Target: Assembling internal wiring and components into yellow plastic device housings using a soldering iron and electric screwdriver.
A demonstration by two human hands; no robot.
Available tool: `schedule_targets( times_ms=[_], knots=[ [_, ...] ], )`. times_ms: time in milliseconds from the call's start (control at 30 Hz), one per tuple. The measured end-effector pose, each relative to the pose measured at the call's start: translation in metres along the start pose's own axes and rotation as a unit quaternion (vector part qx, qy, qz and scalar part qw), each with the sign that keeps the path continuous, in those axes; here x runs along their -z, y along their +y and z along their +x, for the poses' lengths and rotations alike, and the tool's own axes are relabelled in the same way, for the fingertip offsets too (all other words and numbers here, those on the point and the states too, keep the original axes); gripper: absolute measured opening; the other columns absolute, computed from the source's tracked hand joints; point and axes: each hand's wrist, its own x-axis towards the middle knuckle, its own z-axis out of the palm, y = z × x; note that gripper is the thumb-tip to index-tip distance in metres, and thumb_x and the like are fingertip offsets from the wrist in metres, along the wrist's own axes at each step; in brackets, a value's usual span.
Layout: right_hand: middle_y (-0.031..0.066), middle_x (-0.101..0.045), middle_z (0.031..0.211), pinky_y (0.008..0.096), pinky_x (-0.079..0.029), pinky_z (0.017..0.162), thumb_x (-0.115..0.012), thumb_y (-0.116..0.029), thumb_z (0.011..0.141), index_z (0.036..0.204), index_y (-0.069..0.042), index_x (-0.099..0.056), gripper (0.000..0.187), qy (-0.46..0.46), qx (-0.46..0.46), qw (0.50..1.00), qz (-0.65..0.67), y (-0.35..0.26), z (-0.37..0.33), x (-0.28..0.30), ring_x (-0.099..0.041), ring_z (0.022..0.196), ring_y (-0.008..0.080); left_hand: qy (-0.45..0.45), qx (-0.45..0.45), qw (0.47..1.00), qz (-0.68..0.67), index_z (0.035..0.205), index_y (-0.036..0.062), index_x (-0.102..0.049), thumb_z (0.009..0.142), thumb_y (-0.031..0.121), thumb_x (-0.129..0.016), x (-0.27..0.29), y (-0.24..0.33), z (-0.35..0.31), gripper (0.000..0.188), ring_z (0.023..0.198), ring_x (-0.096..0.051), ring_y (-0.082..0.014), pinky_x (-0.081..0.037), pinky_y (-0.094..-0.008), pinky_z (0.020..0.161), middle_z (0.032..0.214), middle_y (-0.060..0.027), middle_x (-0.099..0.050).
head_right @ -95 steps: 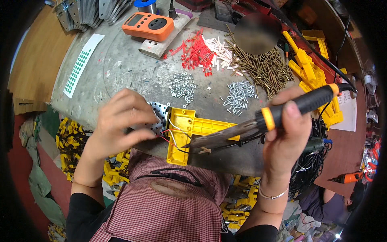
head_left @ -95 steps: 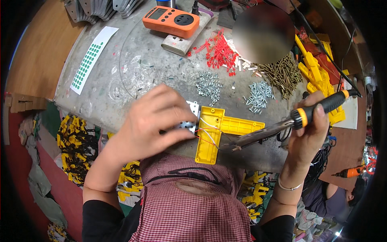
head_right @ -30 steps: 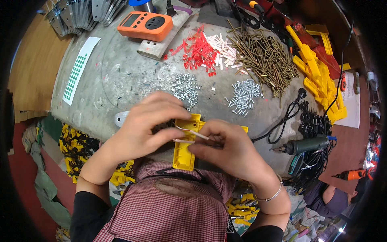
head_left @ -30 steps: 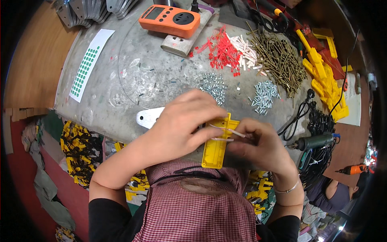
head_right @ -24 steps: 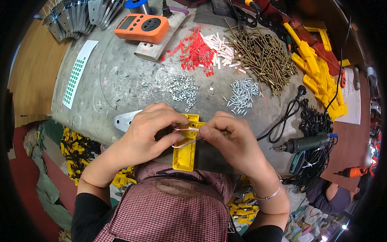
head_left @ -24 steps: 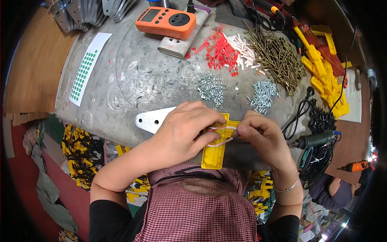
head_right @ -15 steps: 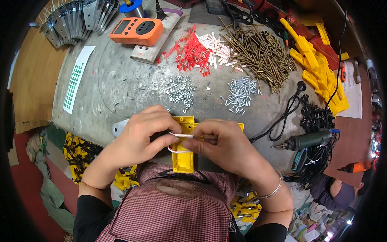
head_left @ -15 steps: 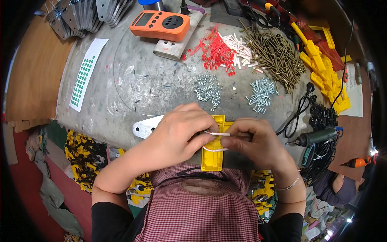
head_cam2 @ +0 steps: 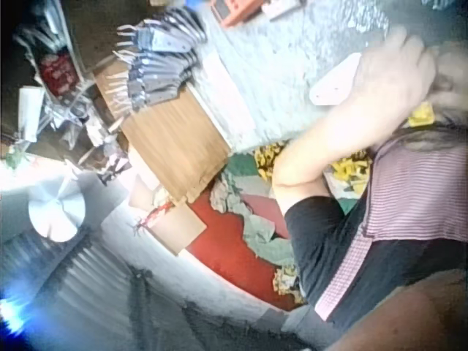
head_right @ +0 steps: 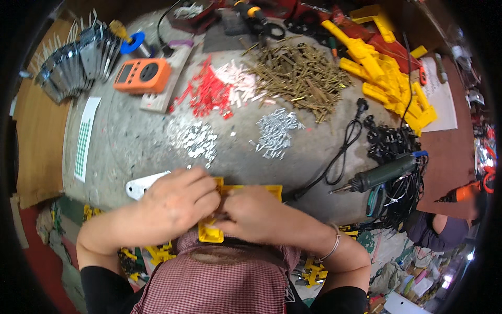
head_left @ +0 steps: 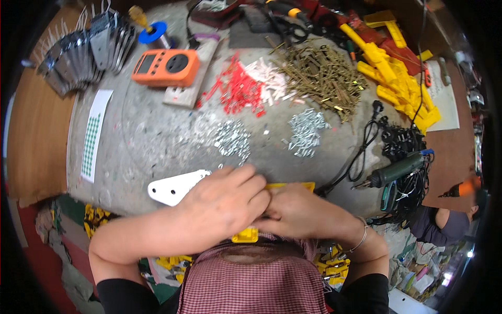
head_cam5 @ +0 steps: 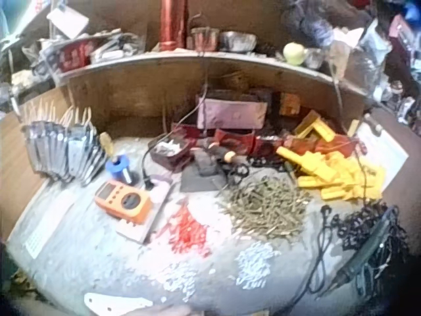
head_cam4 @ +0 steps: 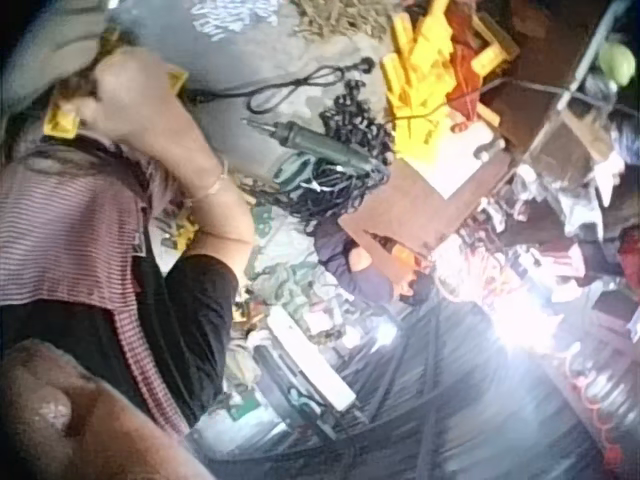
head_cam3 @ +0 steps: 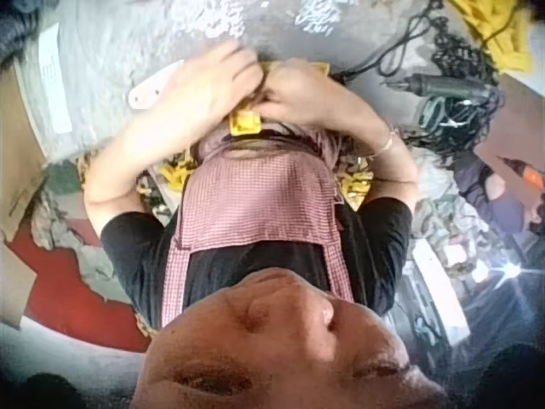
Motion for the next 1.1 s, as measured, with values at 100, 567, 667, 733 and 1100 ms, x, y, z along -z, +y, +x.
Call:
schedule_targets(
  times_ms=[100, 567, 667, 733, 1100],
  knots=[
    [0.0064, -0.065, 0.077, 0.0316, -0.049, 0.061, -0.070, -0.024, 0.085, 0.087, -0.001, -0.065, 0.024, 0.034, -0.013, 0.992, 0.122, -0.009, -0.009, 0.036, -0.062, 0.068, 0.0181, 0.042, 0.023, 0.999, 0.020, 0.077, 0.0062, -0.053, 0.066, 0.013, -0.062, -0.013, 0.007, -0.018, 0.015, 0.077, -0.054, -0.0245, -0.046, -0.0357, 0.066, 0.078, -0.0066, -0.051],
    [0.0231, -0.066, 0.109, 0.0466, -0.050, 0.089, -0.064, -0.021, 0.083, 0.123, -0.007, -0.054, 0.044, 0.374, -0.347, 0.760, -0.403, 0.181, 0.046, 0.244, -0.065, 0.100, 0.0392, 0.269, 0.163, 0.946, 0.082, 0.068, 0.0035, -0.050, 0.056, -0.004, -0.069, -0.066, 0.021, -0.029, 0.024, 0.076, -0.057, -0.0303, -0.047, -0.0414, 0.067, 0.077, -0.0081, -0.057],
    [0.0237, -0.067, 0.107, 0.0474, -0.050, 0.090, -0.062, -0.023, 0.083, 0.120, -0.005, -0.055, 0.041, 0.418, -0.342, 0.732, -0.415, 0.207, 0.036, 0.262, -0.064, 0.102, 0.0399, 0.284, 0.163, 0.943, 0.062, 0.068, 0.0035, -0.050, 0.058, -0.006, -0.071, -0.065, 0.019, -0.026, 0.025, 0.077, -0.058, -0.0312, -0.049, -0.0419, 0.068, 0.078, -0.0090, -0.059],
    [0.0213, -0.068, 0.102, 0.0422, -0.052, 0.085, -0.065, -0.025, 0.081, 0.119, -0.003, -0.056, 0.045, 0.481, -0.241, 0.757, -0.371, 0.186, 0.031, 0.267, -0.067, 0.095, 0.0324, 0.287, 0.174, 0.940, 0.059, 0.067, 0.0039, -0.050, 0.058, -0.007, -0.071, -0.066, 0.019, -0.025, 0.025, 0.077, -0.058, -0.0304, -0.050, -0.0410, 0.068, 0.077, -0.0083, -0.059],
    [0.0011, -0.043, 0.076, 0.0241, -0.032, 0.056, -0.051, -0.036, 0.093, 0.086, -0.010, -0.041, 0.028, 0.239, 0.184, 0.811, 0.501, -0.014, -0.009, 0.086, -0.042, 0.071, 0.0111, 0.304, 0.185, 0.932, 0.067, 0.068, 0.0045, -0.050, 0.060, -0.009, -0.072, -0.070, 0.017, -0.027, 0.027, 0.076, -0.058, -0.0283, -0.048, -0.0375, 0.064, 0.076, -0.0074, -0.059]
  ],
)
